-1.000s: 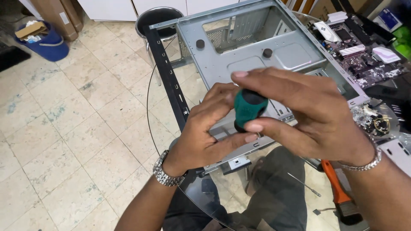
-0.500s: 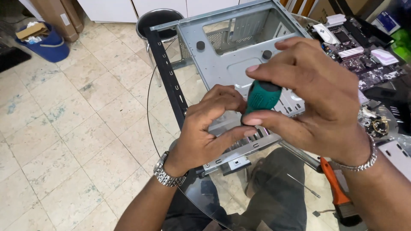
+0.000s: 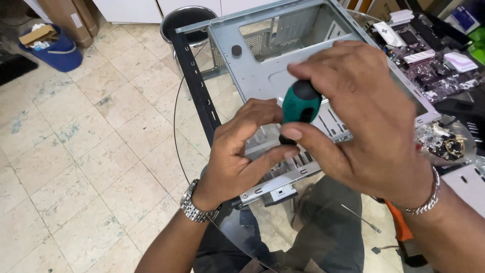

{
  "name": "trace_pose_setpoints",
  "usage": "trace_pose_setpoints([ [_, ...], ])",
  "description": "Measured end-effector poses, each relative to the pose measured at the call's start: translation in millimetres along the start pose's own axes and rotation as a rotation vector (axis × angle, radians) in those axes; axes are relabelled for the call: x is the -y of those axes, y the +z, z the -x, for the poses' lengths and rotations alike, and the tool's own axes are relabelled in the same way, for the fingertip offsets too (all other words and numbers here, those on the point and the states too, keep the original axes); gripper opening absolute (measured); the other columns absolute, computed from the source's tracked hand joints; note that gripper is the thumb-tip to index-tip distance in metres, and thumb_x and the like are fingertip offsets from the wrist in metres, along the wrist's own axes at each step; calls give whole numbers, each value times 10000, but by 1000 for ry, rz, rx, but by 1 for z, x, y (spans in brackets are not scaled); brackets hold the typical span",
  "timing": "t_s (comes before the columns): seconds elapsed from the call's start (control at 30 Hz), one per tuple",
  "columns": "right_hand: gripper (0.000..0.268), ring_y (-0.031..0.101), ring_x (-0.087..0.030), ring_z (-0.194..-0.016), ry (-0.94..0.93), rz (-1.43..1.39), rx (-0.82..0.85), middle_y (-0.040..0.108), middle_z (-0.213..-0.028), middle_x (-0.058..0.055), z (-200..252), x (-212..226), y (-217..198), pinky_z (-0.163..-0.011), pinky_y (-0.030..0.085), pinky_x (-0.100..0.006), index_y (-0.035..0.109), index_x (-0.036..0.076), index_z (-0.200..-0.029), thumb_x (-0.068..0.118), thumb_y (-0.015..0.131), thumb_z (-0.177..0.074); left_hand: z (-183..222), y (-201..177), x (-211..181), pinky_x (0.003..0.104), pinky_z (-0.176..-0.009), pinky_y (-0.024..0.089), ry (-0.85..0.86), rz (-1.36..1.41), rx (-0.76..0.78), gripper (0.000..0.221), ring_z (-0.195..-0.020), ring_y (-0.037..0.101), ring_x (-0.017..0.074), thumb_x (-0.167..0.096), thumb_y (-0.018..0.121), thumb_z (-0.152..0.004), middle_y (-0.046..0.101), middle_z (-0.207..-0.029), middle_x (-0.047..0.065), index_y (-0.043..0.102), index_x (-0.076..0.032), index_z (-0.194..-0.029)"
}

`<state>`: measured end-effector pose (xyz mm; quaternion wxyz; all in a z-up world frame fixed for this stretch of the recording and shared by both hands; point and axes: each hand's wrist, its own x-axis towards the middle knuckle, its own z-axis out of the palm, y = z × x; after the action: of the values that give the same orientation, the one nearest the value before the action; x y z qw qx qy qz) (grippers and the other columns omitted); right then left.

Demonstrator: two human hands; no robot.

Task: Installing an optical drive into a computer case by positioning it and securing it with screws using a screwdriver.

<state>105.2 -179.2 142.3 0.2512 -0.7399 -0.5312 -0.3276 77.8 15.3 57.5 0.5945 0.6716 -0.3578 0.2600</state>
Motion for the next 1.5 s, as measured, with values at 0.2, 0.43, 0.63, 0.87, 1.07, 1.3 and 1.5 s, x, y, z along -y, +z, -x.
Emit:
trace_pose_setpoints([
  [0.2, 461, 780, -429, -1175, 59, -173, 16, 670, -1298, -347, 9, -2, -3, -1054, 733, -456, 489, -60, -1454, 113, 692, -1077, 0, -1, 1, 494, -1153, 515, -43, 100, 144, 341, -1263, 599, 372, -203, 513, -1106, 664, -1258, 169, 583, 66, -1303],
  [0.43, 467, 724, -377, -1121, 29, -133, 98, 679, -1207, -241, 12, -7, 1, -1135, 649, -536, 468, -36, -1483, 156, 664, -1105, 1, -2, -3, 424, -1126, 524, -99, 78, 156, 334, -1240, 592, 284, -237, 601, -1075, 648, -1277, 100, 591, -22, -1331],
  [0.63, 448, 697, -432, -1284, 85, -99, 120, 647, -1391, -279, 5, 0, 0, -1088, 622, -492, 454, -36, -1480, 176, 606, -1117, -2, -2, -5, 379, -990, 582, -88, -1, 155, 307, -1126, 630, 274, -197, 537, -1094, 624, -1222, 149, 550, 9, -1321],
  [0.87, 478, 704, -392, -993, 5, 111, 9, 677, -1037, -227, 5, 3, 0, -1055, 625, -590, 630, -79, -1264, 300, 795, -1023, 6, 4, 8, 541, -1253, 477, 42, -84, 152, 241, -1375, 546, 385, -219, 603, -1064, 647, -1312, 144, 537, -54, -1227],
  [1.07, 482, 788, -433, -1164, 86, 126, -41, 753, -1259, -273, 20, 8, 6, -989, 666, -460, 641, -94, -1330, 213, 840, -1018, 7, 3, 7, 566, -1329, 364, 26, -103, 234, 254, -1431, 496, 411, -124, 465, -1117, 617, -1352, 225, 507, 14, -1326],
  [1.3, 479, 807, -341, -1079, 111, 60, -26, 777, -1211, -209, 32, 21, 0, -873, 656, -364, 489, 3, -1457, 272, 660, -1099, 7, 7, -8, 562, -1296, 327, 103, -138, 185, 307, -1271, 612, 366, -216, 416, -1101, 703, -1143, 185, 593, 21, -1180],
  [1.5, 531, 839, -324, -1032, 465, -174, -314, 642, -1227, -243, 111, 41, -64, -945, 810, -373, 364, 53, -1468, 195, 659, -1051, 60, 56, -70, 515, -1304, 529, -83, -550, -210, 429, -1167, 638, 184, -376, 316, -1164, 711, -1334, 125, 471, -77, -1429],
])
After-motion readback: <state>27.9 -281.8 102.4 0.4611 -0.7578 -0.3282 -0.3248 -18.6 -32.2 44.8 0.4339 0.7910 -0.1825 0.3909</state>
